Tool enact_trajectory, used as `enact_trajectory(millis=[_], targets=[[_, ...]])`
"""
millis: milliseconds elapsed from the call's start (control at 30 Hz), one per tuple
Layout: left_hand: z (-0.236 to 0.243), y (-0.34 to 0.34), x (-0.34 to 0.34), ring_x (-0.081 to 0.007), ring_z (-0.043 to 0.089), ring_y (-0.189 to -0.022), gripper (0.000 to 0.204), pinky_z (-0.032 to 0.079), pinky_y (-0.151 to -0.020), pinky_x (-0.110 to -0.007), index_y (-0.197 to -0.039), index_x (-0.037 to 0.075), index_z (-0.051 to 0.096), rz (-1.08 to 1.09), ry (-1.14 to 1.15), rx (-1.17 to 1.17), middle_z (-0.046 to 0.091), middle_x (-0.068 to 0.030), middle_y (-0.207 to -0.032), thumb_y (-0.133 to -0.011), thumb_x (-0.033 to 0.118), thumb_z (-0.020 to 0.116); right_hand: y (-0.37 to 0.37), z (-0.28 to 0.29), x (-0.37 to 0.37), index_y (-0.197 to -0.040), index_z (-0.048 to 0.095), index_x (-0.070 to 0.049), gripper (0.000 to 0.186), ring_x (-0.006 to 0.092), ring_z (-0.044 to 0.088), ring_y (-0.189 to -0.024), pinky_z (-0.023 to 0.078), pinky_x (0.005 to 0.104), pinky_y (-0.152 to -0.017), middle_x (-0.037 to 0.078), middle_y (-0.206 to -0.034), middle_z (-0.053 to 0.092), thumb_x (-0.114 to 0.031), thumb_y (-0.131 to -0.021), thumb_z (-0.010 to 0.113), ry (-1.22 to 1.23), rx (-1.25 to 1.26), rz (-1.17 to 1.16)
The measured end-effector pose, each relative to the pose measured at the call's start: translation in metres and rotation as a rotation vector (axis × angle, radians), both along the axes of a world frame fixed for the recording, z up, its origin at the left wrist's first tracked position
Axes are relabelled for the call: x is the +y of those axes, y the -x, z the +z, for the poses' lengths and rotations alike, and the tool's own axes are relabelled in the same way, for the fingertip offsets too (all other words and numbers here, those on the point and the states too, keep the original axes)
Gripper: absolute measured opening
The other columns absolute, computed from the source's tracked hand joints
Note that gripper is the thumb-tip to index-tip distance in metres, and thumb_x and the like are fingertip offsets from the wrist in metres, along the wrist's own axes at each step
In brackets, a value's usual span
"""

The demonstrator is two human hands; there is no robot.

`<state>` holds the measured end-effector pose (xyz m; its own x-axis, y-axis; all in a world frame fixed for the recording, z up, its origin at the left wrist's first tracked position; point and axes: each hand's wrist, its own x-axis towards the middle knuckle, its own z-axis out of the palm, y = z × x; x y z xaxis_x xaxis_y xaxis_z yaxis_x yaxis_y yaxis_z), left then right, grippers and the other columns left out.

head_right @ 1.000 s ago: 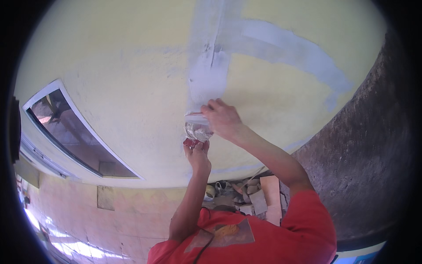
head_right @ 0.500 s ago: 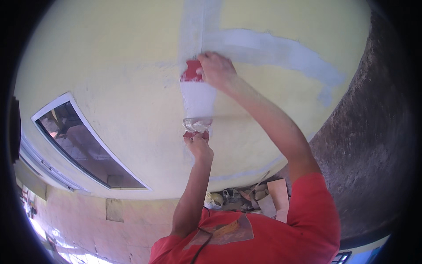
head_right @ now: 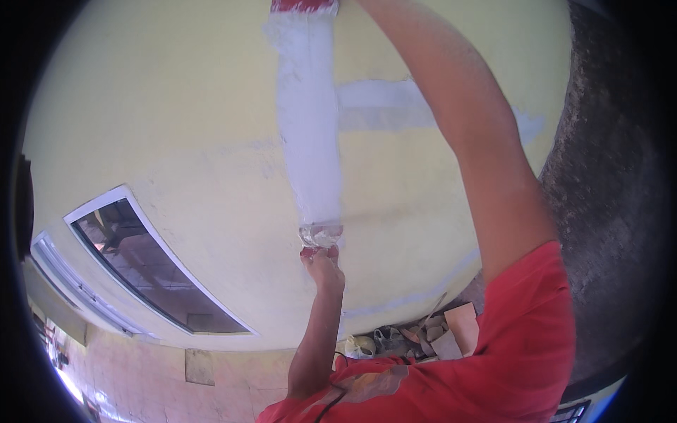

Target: The person scoops white plaster from a bucket using a trowel and applies it to a yellow wall with a putty knife. They repeatedly smooth the plaster along vertical seams and around window frames, occasionally walking to reposition and reload the tools.

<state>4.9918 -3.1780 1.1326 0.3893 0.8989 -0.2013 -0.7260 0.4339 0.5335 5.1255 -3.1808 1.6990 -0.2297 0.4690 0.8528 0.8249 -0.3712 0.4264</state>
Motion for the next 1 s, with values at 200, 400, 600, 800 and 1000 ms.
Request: enact_trajectory(millis=[200, 400, 600, 800, 1000], targets=[[-0.04, -0.023, 0.008, -0.0235, 0.062, -0.109, 0.046, 0.057, -0.089, -0.039, -0.132, 0.008, 0.04, -0.025, -0.005, -0.005, 0.054, -0.0125, -0.126, -0.091, -0.012, 0.049, 0.014, -0.034, -0.046, -0.104, 0.068, -0.001, 0.032, 0.0422, 0.068, -0.101, 0.053, 0.049, -0.089, 0.023, -0.105, 0.071, -0.024, -0.084, 0.076, -0.053, -0.049, 0.017], [-0.105, 0.029, 0.03, -0.0234, 0.063, -0.105, 0.044, 0.059, -0.091, -0.04, -0.129, 0.009, 0.043, 0.039, 0.057, 0.112, 0.056, -0.0115, -0.123, -0.09, -0.012, 0.05, -0.007, -0.4, -0.026, -0.099, 0.069, -0.017, 0.019, 0.0249, 0.063, -0.092, 0.058, 0.0381, -0.07, 0.004, -0.096, 0.06, -0.009, -0.083, 0.063, 0.241, 0.115, 0.228], [-0.151, 0.043, 0.021, -0.0244, 0.058, -0.107, 0.045, 0.058, -0.093, -0.043, -0.126, 0.011, 0.043, 0.035, 0.131, 0.145, 0.05, -0.0108, -0.121, -0.088, -0.014, 0.047, -0.012, -0.596, -0.009, -0.092, 0.068, -0.008, 0.013, 0.0236, 0.062, -0.086, 0.058, 0.0355, -0.076, 0.006, -0.091, 0.06, -0.011, -0.08, 0.066, 0.49, 0.221, 0.233], [-0.154, 0.048, 0.011, -0.0263, 0.056, -0.113, 0.048, 0.055, -0.096, -0.046, -0.131, 0.009, 0.043, 0.004, 0.135, 0.134, 0.049, -0.0118, -0.127, -0.089, -0.014, 0.047, -0.039, -0.551, 0.028, -0.094, 0.067, -0.005, 0.014, 0.0263, 0.064, -0.094, 0.059, 0.0389, -0.076, 0.01, -0.096, 0.063, -0.01, -0.081, 0.065, 0.469, 0.261, 0.126], [-0.131, 0.054, 0.014, -0.0267, 0.057, -0.115, 0.052, 0.055, -0.096, -0.044, -0.137, 0.008, 0.041, -0.012, 0.094, 0.101, 0.05, -0.0135, -0.129, -0.089, -0.013, 0.047, -0.027, -0.38, 0.02, -0.101, 0.064, -0.002, 0.022, 0.0334, 0.064, -0.101, 0.058, 0.0445, -0.08, 0.014, -0.1, 0.064, -0.012, -0.083, 0.071, 0.354, 0.35, 0.083]])
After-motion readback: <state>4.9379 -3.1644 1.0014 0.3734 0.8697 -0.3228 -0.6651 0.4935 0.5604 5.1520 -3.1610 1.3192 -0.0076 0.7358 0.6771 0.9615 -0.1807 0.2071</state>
